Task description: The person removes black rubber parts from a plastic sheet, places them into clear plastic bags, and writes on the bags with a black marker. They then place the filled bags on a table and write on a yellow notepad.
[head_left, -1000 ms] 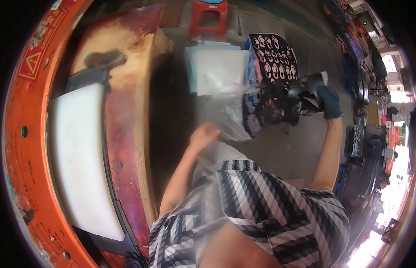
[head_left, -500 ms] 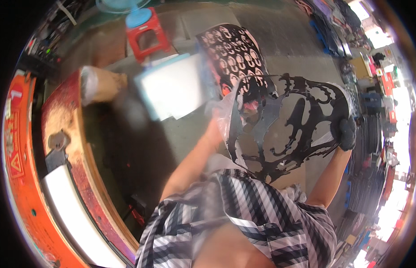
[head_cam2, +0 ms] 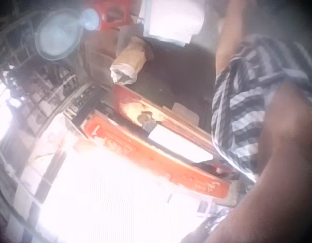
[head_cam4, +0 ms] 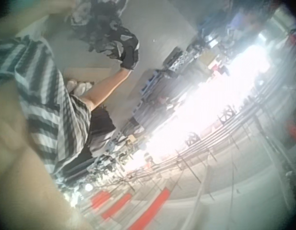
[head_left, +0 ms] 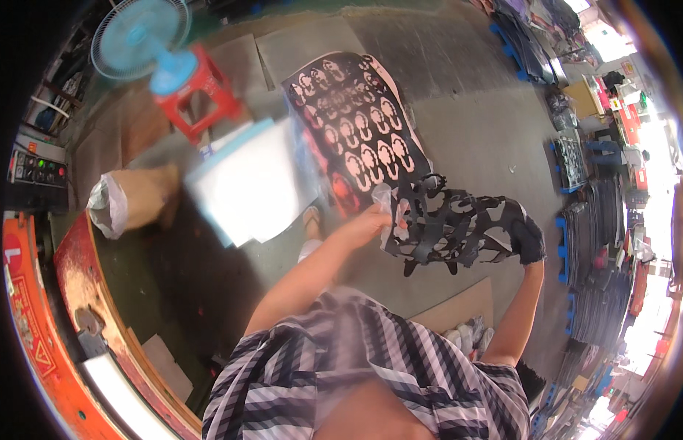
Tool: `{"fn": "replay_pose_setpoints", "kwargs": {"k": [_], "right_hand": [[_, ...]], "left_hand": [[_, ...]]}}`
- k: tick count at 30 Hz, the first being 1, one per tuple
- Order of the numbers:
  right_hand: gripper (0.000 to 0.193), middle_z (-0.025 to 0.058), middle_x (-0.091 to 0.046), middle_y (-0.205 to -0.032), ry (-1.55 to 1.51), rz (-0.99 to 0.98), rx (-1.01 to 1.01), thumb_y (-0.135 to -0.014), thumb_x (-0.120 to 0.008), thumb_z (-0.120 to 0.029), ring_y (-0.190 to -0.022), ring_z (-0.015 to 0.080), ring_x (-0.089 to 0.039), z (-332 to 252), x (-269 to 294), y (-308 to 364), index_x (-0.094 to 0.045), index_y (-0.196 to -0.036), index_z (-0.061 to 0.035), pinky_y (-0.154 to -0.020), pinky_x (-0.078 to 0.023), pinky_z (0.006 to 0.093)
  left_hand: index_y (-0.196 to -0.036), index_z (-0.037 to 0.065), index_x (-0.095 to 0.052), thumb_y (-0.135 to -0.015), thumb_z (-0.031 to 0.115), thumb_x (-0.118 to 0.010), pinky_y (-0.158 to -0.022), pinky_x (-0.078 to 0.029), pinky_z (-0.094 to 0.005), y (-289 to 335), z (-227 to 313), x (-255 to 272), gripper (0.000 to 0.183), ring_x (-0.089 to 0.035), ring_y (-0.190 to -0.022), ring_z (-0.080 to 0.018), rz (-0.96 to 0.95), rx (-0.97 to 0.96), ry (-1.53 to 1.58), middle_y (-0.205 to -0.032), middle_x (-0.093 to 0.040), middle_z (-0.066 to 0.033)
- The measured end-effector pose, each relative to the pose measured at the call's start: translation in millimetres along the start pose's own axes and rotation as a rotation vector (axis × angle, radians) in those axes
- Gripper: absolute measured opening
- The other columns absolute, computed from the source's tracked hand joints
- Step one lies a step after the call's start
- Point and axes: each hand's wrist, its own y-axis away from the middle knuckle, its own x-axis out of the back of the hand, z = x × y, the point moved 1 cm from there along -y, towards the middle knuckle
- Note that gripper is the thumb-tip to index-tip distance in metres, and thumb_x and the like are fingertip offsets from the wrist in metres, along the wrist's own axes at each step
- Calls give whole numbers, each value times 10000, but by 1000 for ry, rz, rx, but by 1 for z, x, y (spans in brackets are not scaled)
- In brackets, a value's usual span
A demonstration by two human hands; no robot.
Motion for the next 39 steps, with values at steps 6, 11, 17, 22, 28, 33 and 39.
{"fn": "replay_pose_setpoints", "kwargs": {"k": [6, 11, 17, 22, 28, 33, 39], "right_hand": [[360, 92, -648, -949, 465, 211, 257, -854, -610, -263, -809, 187, -605, -33, -51, -237, -606, -1150, -58, -690, -478, 311], [500, 129, -624, -1146, 455, 291, 246, -802, -678, -306, -955, 204, -590, -85, -130, -374, -546, -1237, -97, -820, -465, 335], [456, 151, -528, -1270, 504, -737, 367, -791, -626, -150, -1219, 226, -473, -26, -284, -307, -541, -1224, -36, -1051, -357, 364], [119, 47, -629, -799, 890, -1075, 1159, -827, -550, -195, -714, 185, -588, 26, -370, -186, -632, -818, -110, -619, -460, 306], [129, 59, -627, -740, 512, -1715, 1114, -830, -615, -208, -640, 189, -599, 27, -441, -85, -621, -819, -80, -578, -494, 312], [153, 56, -646, -797, 400, -1913, -205, -840, -615, -231, -660, 150, -612, 40, -464, 40, -638, -888, -87, -577, -514, 281], [258, 91, -625, -895, 697, -2381, 657, -880, -515, -273, -832, 169, -571, 85, -393, 185, -618, -928, -41, -688, -457, 317]], "left_hand": [[-1372, 63, -346, -812, 153, -558, -907, -431, -362, -102, 123, 90, 606, -547, -1041, -222, 271, -32, -758, -1182, -551, -128], [-1110, 176, -607, -684, 302, -599, -851, -471, -456, -148, 250, 209, 445, -583, -1054, -332, 1073, -74, -1396, -1140, -600, -144], [-1141, 52, -573, -859, 348, -529, -900, -443, -413, -55, 153, 328, 411, -576, -1046, -321, 1052, -19, -1365, -1105, -617, -157], [-1031, 34, -635, -914, 364, -462, -835, -467, -381, 62, -3, 267, 391, -606, -948, -274, 979, 212, -983, -1015, -644, -149], [-1067, 37, -637, -927, 440, -479, -708, -509, -304, 100, -95, 81, 456, -623, -747, -171, 1486, -387, 229, -952, -659, -94], [-1051, 30, -609, -944, 513, -414, -704, -468, -326, 109, -128, 2, 532, -553, -777, -162, 1777, -884, 437, -857, -597, -37], [-1149, -40, -539, -933, 512, -419, -867, -468, -408, 157, -233, -63, 605, -580, -965, -274, 1796, -1287, 1132, -1066, -597, -157]]}}
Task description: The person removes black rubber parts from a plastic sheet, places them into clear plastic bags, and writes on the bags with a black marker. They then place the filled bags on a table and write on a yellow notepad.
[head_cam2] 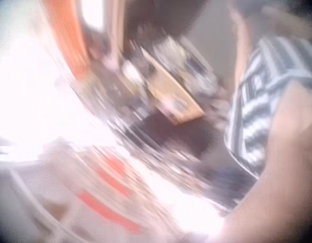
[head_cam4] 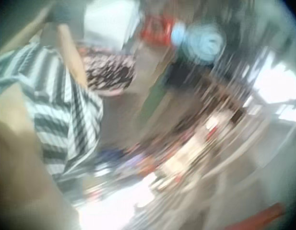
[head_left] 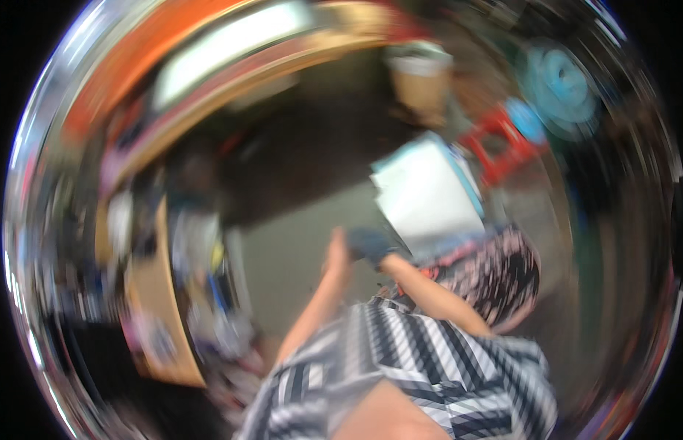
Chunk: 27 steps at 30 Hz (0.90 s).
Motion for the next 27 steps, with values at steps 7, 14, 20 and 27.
{"fn": "replay_pose_setpoints", "kwargs": {"k": [7, 14, 20, 27], "right_hand": [[374, 175, -629, -955, 63, 533, -102, -813, -520, -368, -892, 309, -593, -8, -82, -6, -603, -1020, -68, -838, -446, 381], [420, 205, -624, -983, -224, 782, -200, -798, -525, -397, -920, 358, -591, 15, -33, 42, -591, -1036, -58, -810, -453, 406], [425, 211, -619, -1006, -291, 715, -138, -791, -545, -383, -930, 362, -590, 26, -13, 67, -575, -1064, -59, -805, -455, 407], [438, 219, -613, -1033, -358, 678, -62, -783, -568, -366, -941, 367, -590, 20, 24, 106, -556, -1096, -60, -800, -456, 409]], "left_hand": [[-848, 36, -557, -932, 518, -386, -741, -477, -375, -26, 23, 44, 518, -583, -781, -246, -236, 1, -205, -823, -592, -101], [-702, 68, -442, -962, 385, -442, -555, -416, -307, -7, -14, -41, 410, -476, -598, -146, -318, -120, -484, -658, -474, -18], [-672, 60, -438, -959, 344, -452, -541, -415, -317, -4, -39, -53, 405, -458, -571, -141, -198, -172, -483, -638, -467, -14], [-628, 19, -446, -964, 339, -452, -486, -422, -303, -1, -42, -91, 465, -484, -518, -141, -256, -446, -776, -587, -526, -44]]}}
